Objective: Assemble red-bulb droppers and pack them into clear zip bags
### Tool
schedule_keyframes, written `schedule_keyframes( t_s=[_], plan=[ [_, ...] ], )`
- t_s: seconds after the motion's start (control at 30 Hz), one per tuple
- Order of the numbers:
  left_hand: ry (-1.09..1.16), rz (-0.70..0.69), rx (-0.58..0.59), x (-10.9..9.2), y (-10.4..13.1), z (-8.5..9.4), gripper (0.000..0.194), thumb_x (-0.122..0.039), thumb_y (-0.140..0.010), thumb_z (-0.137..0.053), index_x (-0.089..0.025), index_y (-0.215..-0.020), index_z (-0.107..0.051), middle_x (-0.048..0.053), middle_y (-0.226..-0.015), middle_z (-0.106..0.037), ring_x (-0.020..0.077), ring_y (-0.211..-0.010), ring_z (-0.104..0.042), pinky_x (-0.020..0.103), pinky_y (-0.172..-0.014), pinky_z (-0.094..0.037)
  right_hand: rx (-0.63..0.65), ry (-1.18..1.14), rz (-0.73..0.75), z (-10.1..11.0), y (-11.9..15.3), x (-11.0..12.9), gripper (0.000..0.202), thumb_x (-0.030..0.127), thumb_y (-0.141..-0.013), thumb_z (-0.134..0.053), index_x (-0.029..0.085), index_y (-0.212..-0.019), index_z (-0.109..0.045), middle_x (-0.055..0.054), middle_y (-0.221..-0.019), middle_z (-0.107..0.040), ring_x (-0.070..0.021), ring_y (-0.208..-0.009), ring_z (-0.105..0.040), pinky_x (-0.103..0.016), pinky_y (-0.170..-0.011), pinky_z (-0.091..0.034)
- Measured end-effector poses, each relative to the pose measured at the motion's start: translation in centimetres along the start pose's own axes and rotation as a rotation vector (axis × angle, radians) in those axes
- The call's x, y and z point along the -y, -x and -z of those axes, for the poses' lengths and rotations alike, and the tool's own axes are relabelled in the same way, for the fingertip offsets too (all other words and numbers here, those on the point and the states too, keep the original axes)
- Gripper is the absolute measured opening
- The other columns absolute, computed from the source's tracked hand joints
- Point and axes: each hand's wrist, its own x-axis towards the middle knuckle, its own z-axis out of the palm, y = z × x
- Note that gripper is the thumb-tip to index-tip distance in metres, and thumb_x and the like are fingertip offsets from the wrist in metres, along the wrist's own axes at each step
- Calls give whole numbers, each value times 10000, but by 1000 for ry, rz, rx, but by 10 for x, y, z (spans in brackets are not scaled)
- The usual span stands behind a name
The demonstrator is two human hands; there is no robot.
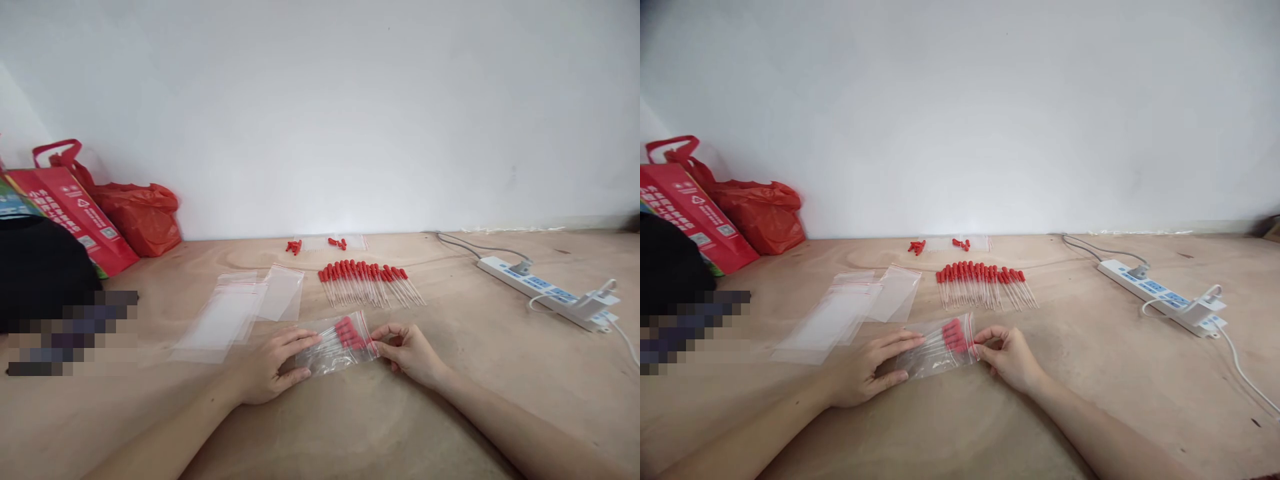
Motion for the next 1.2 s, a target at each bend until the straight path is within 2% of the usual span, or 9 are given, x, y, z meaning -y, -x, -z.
schedule_keyframes(
  t_s=[0.13,0.23,0.33,0.47,0.57,0.73,0.93,1.07,1.2],
  plan=[
    [8,-15,-21,-1,-1,0,451,-342,-840,-453,-307,-1281,-361,29,-1296,-422,246,-1195,-364,414,-978,-314,93,72,71,-1,1,3,393,519,-696,-549,150,-779,-656,19,-496,-530,-39,-322,-355,-180,-317,-283],
    [6,-19,-27,-2,-1,1,444,-342,-840,-454,-303,-1274,-374,30,-1287,-434,238,-1180,-384,403,-969,-330,138,77,91,-1,4,8,462,547,-771,-426,159,-907,-637,3,-558,-575,-38,-312,-352,-176,-302,-267],
    [1,-21,-22,-3,-1,2,433,-344,-842,-451,-302,-1268,-383,31,-1285,-438,233,-1175,-390,401,-969,-330,149,44,64,-2,6,12,433,521,-750,-486,172,-985,-589,-15,-691,-621,-41,-356,-391,-164,-312,-294],
    [18,-44,-34,-3,-1,2,430,-341,-841,-458,-303,-1263,-389,29,-1284,-437,226,-1167,-397,395,-968,-330,67,76,-32,-4,5,11,369,491,-693,-572,153,-841,-590,10,-570,-575,-33,-346,-360,-157,-315,-294],
    [28,-49,-34,-3,-1,2,424,-330,-838,-461,-302,-1257,-398,29,-1274,-446,226,-1158,-408,392,-963,-337,74,66,-88,-5,4,10,375,507,-664,-584,153,-788,-569,32,-519,-547,-27,-300,-325,-167,-285,-270],
    [6,-44,-35,-4,-4,3,413,-324,-833,-464,-290,-1243,-420,35,-1257,-464,229,-1155,-409,402,-965,-332,85,28,-85,-7,3,12,375,509,-611,-620,158,-692,-515,64,-472,-487,-20,-278,-311,-165,-270,-244],
    [34,-56,-60,-2,-2,3,401,-359,-835,-464,-285,-1229,-434,36,-1239,-479,222,-1148,-409,389,-963,-331,112,-28,-27,-5,-1,10,398,546,-635,-576,173,-682,-448,90,-454,-427,-28,-276,-360,-156,-276,-224],
    [131,77,-193,-1,-8,3,385,-366,-838,-451,-270,-1211,-444,43,-1221,-486,211,-1129,-427,366,-957,-334,180,-9,-8,-4,-6,11,411,578,-660,-539,187,-711,-422,96,-434,-400,-60,-342,-425,-154,-311,-273],
    [320,339,-226,1,-28,5,618,-429,-719,-585,-185,-1244,-368,99,-1116,-537,227,-1003,-512,349,-834,-422,216,-28,108,-11,-21,16,408,577,-676,-537,184,-715,-436,53,-568,-455,-74,-499,-463,-184,-424,-369]
  ],
)
